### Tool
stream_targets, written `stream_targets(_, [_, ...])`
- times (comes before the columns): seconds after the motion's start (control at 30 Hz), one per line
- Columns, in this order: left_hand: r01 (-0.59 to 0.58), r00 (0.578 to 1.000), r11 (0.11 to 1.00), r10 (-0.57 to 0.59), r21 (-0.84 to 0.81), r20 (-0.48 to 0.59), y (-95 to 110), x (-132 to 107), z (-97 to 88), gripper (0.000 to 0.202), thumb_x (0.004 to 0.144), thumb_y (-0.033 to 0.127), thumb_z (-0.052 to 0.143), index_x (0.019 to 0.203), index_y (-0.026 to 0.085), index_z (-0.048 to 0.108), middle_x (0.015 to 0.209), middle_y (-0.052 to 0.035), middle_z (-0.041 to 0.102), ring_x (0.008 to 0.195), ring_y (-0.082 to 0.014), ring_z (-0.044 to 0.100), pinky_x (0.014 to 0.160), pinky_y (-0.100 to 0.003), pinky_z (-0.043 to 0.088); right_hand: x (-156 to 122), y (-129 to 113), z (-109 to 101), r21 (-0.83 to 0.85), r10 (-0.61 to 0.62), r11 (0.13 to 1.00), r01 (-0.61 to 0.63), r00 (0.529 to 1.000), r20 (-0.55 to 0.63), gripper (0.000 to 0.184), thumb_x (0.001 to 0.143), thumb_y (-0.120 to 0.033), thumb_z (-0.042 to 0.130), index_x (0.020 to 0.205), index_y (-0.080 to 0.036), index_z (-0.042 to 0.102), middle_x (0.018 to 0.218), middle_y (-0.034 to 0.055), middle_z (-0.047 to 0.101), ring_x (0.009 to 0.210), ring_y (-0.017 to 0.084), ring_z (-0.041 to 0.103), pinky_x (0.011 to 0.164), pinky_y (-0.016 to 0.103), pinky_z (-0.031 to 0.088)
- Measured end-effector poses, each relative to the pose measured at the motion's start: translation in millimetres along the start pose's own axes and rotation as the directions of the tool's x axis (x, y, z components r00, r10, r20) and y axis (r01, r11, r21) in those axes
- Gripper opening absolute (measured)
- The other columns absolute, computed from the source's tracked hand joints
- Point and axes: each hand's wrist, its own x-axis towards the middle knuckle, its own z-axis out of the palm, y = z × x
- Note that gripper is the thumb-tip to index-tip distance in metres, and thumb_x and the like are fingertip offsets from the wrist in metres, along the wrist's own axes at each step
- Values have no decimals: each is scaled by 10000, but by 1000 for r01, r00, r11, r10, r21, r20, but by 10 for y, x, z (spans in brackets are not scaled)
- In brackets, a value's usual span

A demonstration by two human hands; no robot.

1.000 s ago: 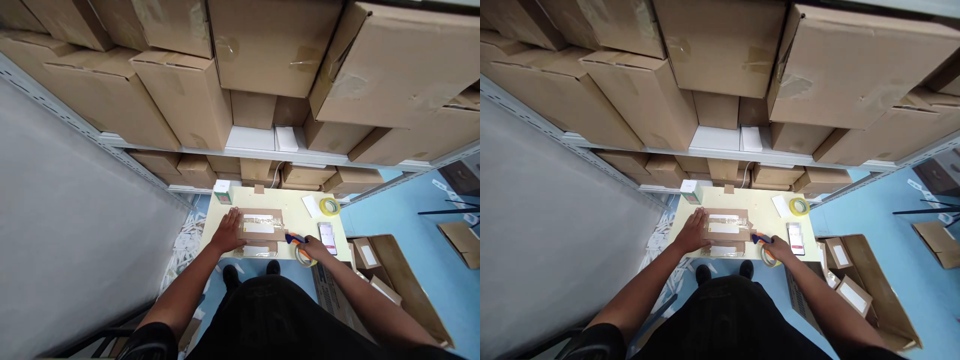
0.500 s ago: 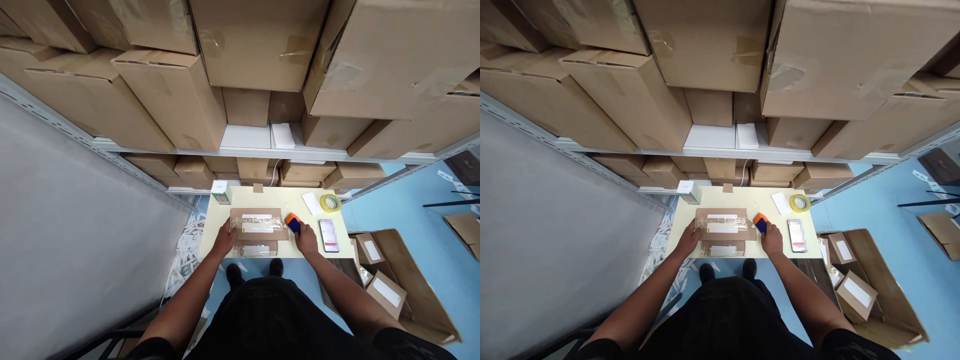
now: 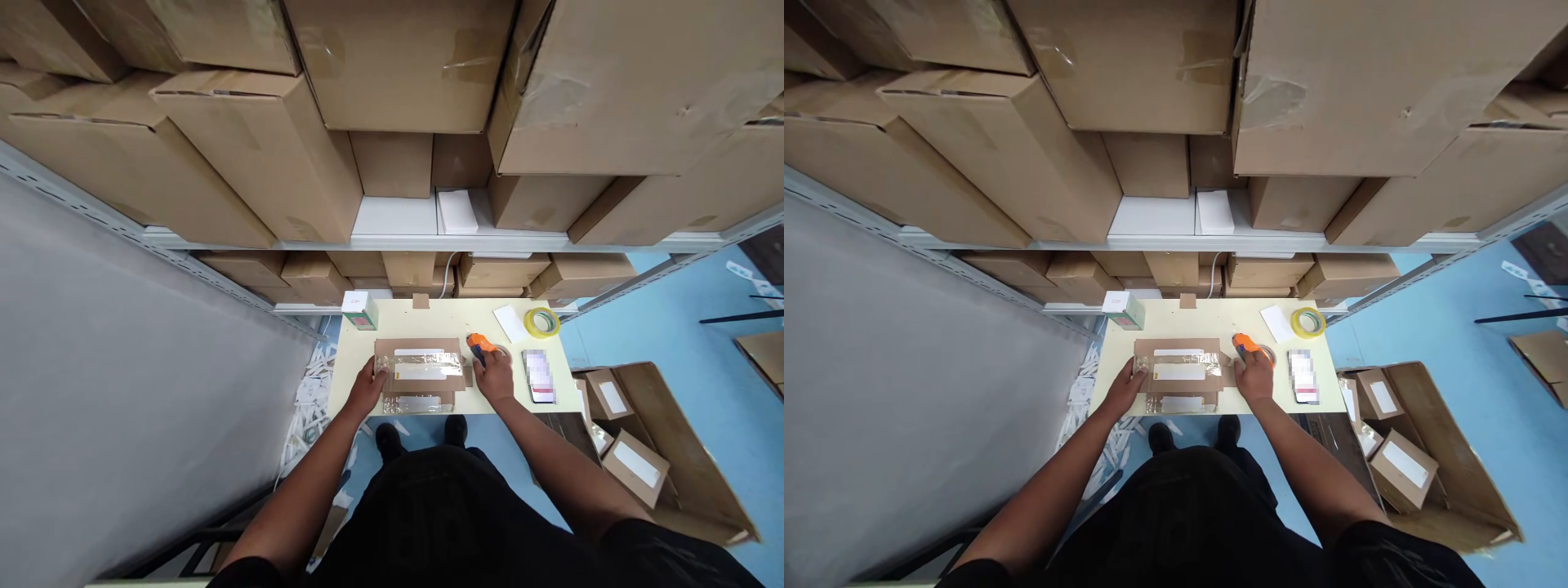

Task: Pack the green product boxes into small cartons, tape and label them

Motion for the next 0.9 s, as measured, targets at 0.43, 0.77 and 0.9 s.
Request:
stream_targets(0.43, [-202,977,955,180,-217,-117,396,-476,-175,637,991,569,455,1512,204,415,1498,-135,510,1422,-292,441,1195,-455,333,-603,-629,-512,630,3,773,-76,993,116,612,999,-710,298,1231,-264,646,1205,82,706,1120,275,638,936,397,524])
stream_targets(0.77, [150,988,989,-150,2,-38,-218,-323,214,568,942,701,371,931,188,616,1001,-120,667,1035,-297,617,986,-477,464,-638,-163,67,492,164,823,-285,947,276,593,923,-767,345,922,-233,603,928,61,691,938,257,632,876,399,520])
stream_targets(0.9, [139,990,988,-139,72,-1,-121,-56,143,568,954,685,354,806,213,633,908,-105,709,953,-300,651,936,-455,479,-313,-122,18,380,269,855,-354,928,257,600,938,-714,328,896,-221,668,928,74,710,915,260,651,857,396,512])
